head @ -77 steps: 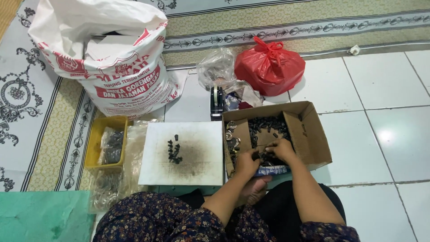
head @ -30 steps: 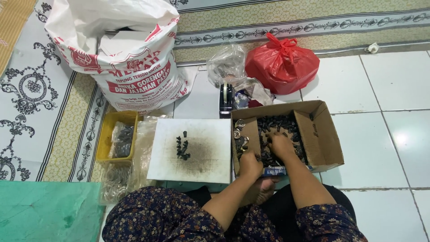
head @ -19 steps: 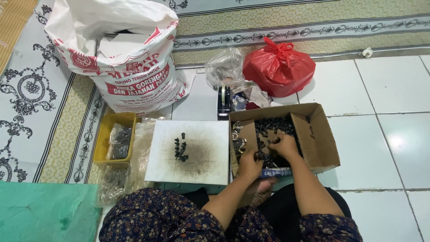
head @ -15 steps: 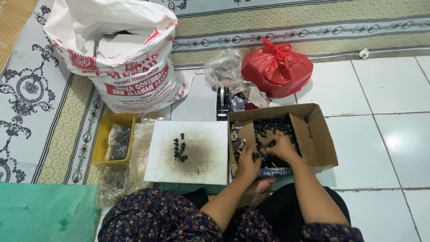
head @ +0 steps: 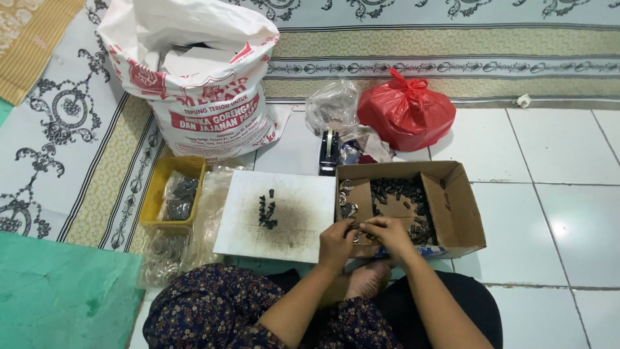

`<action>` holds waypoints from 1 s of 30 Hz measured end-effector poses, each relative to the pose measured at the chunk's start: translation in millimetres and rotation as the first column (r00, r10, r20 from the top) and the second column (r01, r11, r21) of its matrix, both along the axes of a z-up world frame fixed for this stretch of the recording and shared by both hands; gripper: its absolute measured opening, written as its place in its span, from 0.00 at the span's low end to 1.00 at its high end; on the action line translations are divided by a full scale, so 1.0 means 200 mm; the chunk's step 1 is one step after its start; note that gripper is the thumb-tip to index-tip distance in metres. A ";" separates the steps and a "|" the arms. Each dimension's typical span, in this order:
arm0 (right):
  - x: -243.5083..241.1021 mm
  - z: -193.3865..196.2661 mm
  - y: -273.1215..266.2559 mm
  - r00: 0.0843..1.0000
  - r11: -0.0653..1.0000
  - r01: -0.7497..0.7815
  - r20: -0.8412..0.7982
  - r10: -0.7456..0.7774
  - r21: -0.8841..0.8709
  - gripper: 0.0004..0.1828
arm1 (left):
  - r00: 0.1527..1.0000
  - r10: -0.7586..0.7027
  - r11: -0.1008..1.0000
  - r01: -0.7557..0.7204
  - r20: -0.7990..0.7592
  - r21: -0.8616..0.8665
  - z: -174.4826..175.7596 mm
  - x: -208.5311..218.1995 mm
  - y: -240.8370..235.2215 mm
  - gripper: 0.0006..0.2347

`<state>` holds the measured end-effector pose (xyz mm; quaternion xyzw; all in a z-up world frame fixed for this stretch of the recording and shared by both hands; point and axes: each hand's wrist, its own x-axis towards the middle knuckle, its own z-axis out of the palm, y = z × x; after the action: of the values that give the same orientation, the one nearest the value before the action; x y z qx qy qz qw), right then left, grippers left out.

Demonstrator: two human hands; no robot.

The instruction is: The person is picking up small metal components from a box and tying thin strings or wires around them before placing them on a template board.

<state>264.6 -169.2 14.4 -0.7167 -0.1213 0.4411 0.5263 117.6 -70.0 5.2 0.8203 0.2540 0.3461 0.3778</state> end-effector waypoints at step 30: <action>-0.56 0.38 0.34 0.654 0.879 -0.430 0.743 0.143 0.209 0.04 | 0.958 0.226 0.563 0.021 0.178 -0.826 0.16 -0.57 0.28 0.08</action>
<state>152.7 -101.4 90.3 -0.6894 -0.5076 0.1794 0.4847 3.1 -13.6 36.5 0.4805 0.3804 0.3162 0.7242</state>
